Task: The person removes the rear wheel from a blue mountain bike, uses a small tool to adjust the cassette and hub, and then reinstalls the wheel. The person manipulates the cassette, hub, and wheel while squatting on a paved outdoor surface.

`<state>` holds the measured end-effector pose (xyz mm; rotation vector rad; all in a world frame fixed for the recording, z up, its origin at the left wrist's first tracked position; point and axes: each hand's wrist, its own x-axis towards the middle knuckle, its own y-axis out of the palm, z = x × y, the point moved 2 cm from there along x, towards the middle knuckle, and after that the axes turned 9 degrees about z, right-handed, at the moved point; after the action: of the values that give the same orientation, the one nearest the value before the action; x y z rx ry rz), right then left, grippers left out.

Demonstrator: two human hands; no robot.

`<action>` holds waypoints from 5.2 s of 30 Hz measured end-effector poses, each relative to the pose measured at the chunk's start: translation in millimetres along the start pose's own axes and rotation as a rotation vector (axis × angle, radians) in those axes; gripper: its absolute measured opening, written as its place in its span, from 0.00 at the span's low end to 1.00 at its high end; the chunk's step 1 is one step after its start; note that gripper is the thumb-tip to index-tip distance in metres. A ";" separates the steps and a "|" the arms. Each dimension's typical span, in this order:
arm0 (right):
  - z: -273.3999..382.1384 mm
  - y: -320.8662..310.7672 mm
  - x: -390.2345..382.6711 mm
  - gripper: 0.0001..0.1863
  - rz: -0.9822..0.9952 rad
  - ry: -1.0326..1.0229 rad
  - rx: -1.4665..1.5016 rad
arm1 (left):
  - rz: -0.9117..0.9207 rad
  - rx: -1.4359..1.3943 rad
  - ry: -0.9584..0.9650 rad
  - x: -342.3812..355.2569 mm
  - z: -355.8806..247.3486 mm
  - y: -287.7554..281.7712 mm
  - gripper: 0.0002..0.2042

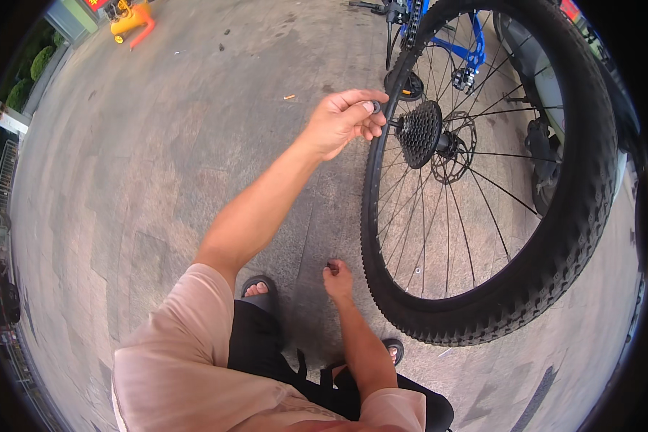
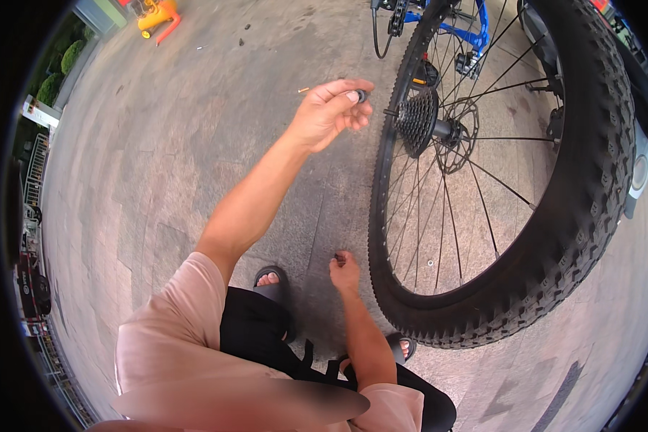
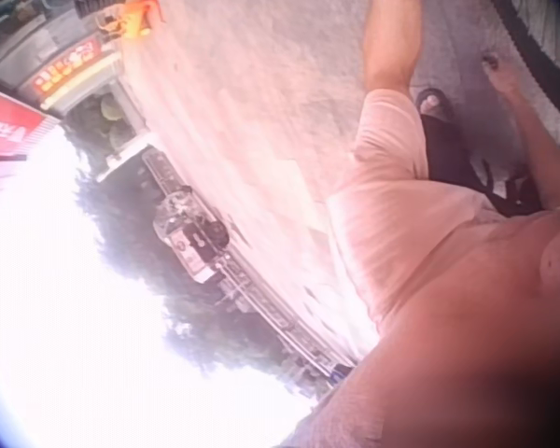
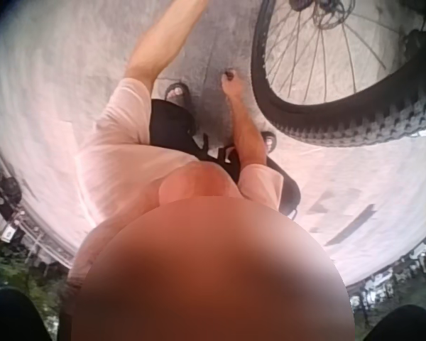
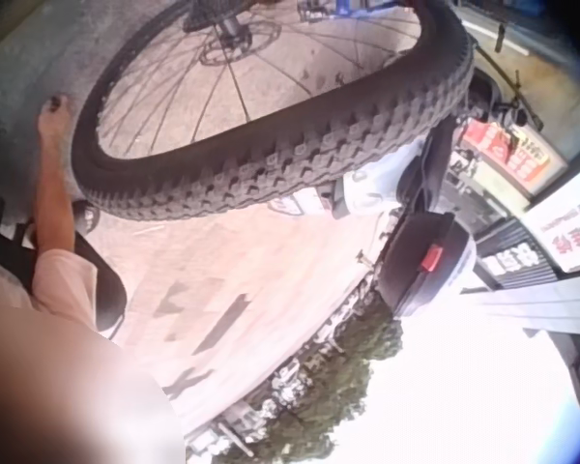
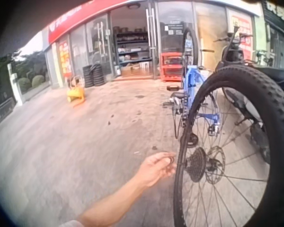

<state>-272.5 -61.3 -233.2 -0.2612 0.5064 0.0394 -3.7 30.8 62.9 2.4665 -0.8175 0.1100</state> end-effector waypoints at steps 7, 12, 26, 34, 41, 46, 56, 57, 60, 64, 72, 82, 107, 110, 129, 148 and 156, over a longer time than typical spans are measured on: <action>-0.9 1.6 0.3 0.14 0.017 0.004 -0.001 | -0.062 0.115 0.002 -1.0 -1.5 2.1 0.13; -2.3 3.0 0.7 0.14 -0.004 -0.018 -0.016 | -0.062 0.146 0.002 -2.5 -2.7 2.5 0.13; -0.9 3.1 1.3 0.14 0.041 0.032 -0.004 | -0.058 0.199 0.012 -4.1 -1.6 -0.3 0.13; -2.1 4.0 1.2 0.14 0.028 0.001 -0.013 | -0.099 0.166 -0.004 -3.4 0.9 -1.2 0.11; -1.9 3.1 1.6 0.14 0.027 -0.002 -0.024 | -0.119 0.131 -0.002 -2.0 5.3 -6.0 0.11; 6.5 1.4 1.0 0.15 0.063 0.014 -0.023 | -0.172 0.130 -0.054 -4.0 8.4 -14.5 0.11; -11.4 -7.9 8.8 0.15 0.043 0.028 -0.017 | -0.324 0.079 -0.535 -36.0 98.2 -78.1 0.12; -12.9 -10.2 9.1 0.15 0.044 0.029 -0.041 | -0.314 0.063 -0.540 -38.5 101.2 -76.8 0.12; -19.9 -16.6 10.6 0.15 0.035 0.034 -0.077 | -0.273 0.014 -0.551 -37.1 106.8 -74.7 0.12; -23.5 -17.9 11.6 0.15 0.000 0.053 -0.048 | -0.215 -0.066 -0.499 -25.2 113.0 -74.1 0.12; 1.9 -9.4 24.7 0.15 -0.077 0.013 0.094 | -0.207 -0.052 -0.612 -43.5 148.4 -101.8 0.12; 44.8 -14.8 27.7 0.16 0.287 0.069 0.917 | -0.215 0.319 -0.907 -104.9 199.5 -144.8 0.11; -92.0 -206.4 27.2 0.13 -0.633 0.000 -0.856 | 0.524 1.444 -1.002 -158.0 239.6 -89.9 0.16; -102.2 -216.9 24.3 0.14 -0.640 0.211 -0.768 | 0.458 1.425 -0.961 -144.5 236.3 -86.2 0.16; 0.5 -13.3 -24.4 0.14 -0.184 -0.027 -0.182 | 0.341 0.337 -1.423 -177.4 244.1 -73.3 0.13; 106.7 -14.3 9.7 0.19 -0.339 -0.637 -0.306 | 0.157 -0.568 -1.053 -178.0 189.8 -85.6 0.11; 109.6 -10.1 -2.9 0.22 -0.339 -0.599 -0.139 | 0.229 -0.684 -0.750 -147.1 167.5 -104.3 0.12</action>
<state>-222.0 -42.8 -137.1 -0.4488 -0.1404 -0.1743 -77.9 93.4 -163.2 1.7237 -1.1845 -0.9080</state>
